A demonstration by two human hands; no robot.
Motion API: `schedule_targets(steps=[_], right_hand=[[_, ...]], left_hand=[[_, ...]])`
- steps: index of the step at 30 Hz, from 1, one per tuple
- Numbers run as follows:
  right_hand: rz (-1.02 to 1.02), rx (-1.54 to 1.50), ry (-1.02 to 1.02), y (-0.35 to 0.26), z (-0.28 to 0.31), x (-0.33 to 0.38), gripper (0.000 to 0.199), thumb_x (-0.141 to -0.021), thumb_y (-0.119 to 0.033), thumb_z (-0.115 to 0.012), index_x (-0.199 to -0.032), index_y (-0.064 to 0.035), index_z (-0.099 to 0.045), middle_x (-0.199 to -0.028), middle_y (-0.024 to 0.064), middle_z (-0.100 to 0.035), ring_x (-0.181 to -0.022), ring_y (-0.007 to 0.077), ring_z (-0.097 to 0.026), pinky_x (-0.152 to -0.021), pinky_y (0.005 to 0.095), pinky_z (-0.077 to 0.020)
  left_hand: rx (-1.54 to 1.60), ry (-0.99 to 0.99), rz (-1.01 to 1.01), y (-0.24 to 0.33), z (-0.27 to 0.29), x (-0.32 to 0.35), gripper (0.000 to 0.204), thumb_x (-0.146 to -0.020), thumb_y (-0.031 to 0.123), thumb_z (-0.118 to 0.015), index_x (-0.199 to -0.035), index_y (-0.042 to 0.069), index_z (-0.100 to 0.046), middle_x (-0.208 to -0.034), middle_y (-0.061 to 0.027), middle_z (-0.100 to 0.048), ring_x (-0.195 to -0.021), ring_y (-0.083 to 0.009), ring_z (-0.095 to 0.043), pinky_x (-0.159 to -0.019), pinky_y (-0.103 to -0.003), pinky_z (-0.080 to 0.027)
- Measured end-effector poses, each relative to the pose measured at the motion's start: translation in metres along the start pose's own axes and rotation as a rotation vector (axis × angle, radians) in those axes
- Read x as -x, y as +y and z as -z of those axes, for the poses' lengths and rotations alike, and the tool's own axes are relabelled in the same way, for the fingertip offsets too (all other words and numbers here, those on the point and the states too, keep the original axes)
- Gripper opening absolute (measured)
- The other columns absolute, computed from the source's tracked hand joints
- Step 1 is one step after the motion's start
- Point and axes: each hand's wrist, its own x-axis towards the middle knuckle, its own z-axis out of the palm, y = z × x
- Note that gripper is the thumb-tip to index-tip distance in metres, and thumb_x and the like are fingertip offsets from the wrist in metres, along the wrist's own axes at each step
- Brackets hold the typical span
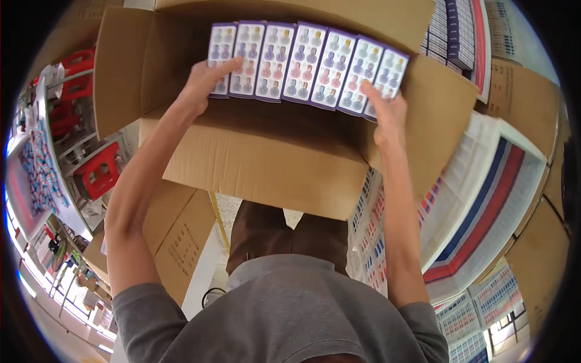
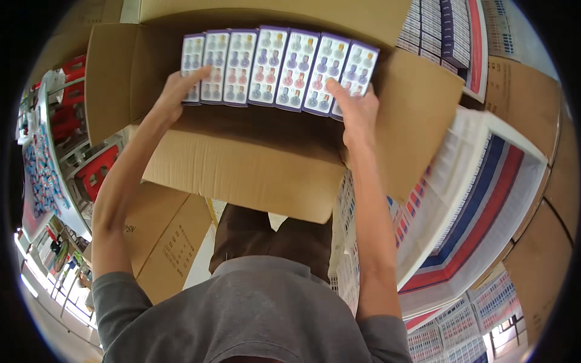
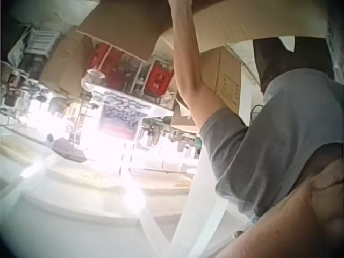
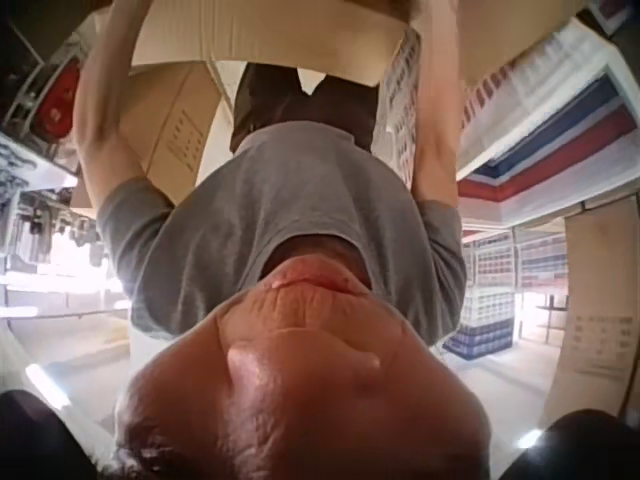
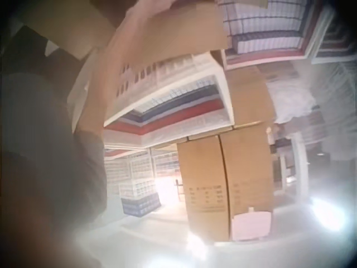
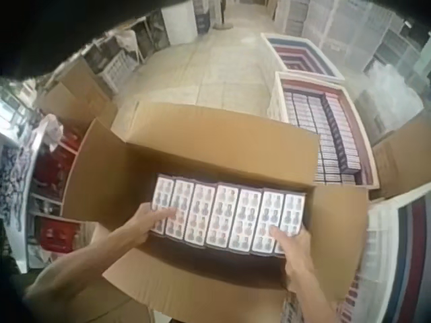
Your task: Packing rows of small boxed consumer goods into a larger shipping container.
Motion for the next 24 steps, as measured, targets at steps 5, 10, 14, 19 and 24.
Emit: schedule_targets(steps=[5, 10, 14, 19, 24], right_hand=[[-0.117, 0.153, 0.041, 0.283, -0.154, -0.068, 0.053, -0.066, -0.019, -0.075, -0.108, 0.0012, -0.052, -0.103, 0.0097, -0.059, -0.095, 0.0182, -0.054, -0.089, 0.0315, -0.037], [-0.168, 0.297, 0.047, 0.368, -0.253, -0.11, 0.059, -0.065, -0.024, -0.077, -0.113, -0.0004, -0.052, -0.109, 0.0097, -0.057, -0.102, 0.0194, -0.051, -0.093, 0.0327, -0.0337], [-0.194, 0.365, 0.063, 0.377, -0.241, -0.113, 0.063, -0.065, -0.028, -0.077, -0.115, -0.0009, -0.051, -0.111, 0.0091, -0.056, -0.106, 0.0194, -0.049, -0.096, 0.0333, -0.0307], [-0.245, 0.324, 0.035, 0.364, -0.235, -0.12, 0.064, -0.066, -0.024, -0.078, -0.117, -0.0003, -0.049, -0.111, 0.0083, -0.055, -0.105, 0.0194, -0.049, -0.094, 0.0332, -0.0334], [-0.513, 0.369, 0.01, 0.321, -0.283, -0.118, 0.058, -0.069, -0.02, -0.074, -0.117, 0.0001, -0.048, -0.112, 0.0074, -0.054, -0.102, 0.0185, -0.05, -0.09, 0.0308, -0.0367]], left_hand=[[0.062, -0.125, 0.04, -0.256, 0.14, -0.187, 0.065, -0.066, 0.042, -0.074, -0.107, -0.005, -0.055, -0.099, -0.0151, -0.061, -0.095, -0.0217, -0.057, -0.081, -0.035, -0.045], [-0.137, -0.061, 0.199, -0.339, 0.227, -0.275, 0.1, -0.057, 0.058, -0.073, -0.126, -0.005, -0.037, -0.125, -0.0201, -0.044, -0.117, -0.032, -0.04, -0.087, -0.055, -0.036], [-0.056, -0.145, 0.194, -0.343, 0.215, -0.27, 0.091, -0.059, 0.053, -0.074, -0.123, -0.005, -0.042, -0.12, -0.0188, -0.049, -0.113, -0.0291, -0.045, -0.088, -0.045, -0.039], [-0.104, -0.248, 0.215, -0.312, 0.216, -0.265, 0.097, -0.059, 0.059, -0.07, -0.125, -0.005, -0.04, -0.131, -0.0237, -0.037, -0.127, -0.033, -0.027, -0.104, -0.048, -0.017], [-0.092, -0.279, 0.426, -0.309, 0.266, -0.278, 0.1, -0.06, 0.061, -0.069, -0.126, -0.007, -0.037, -0.131, -0.0255, -0.035, -0.126, -0.0353, -0.028, -0.104, -0.047, -0.018]])
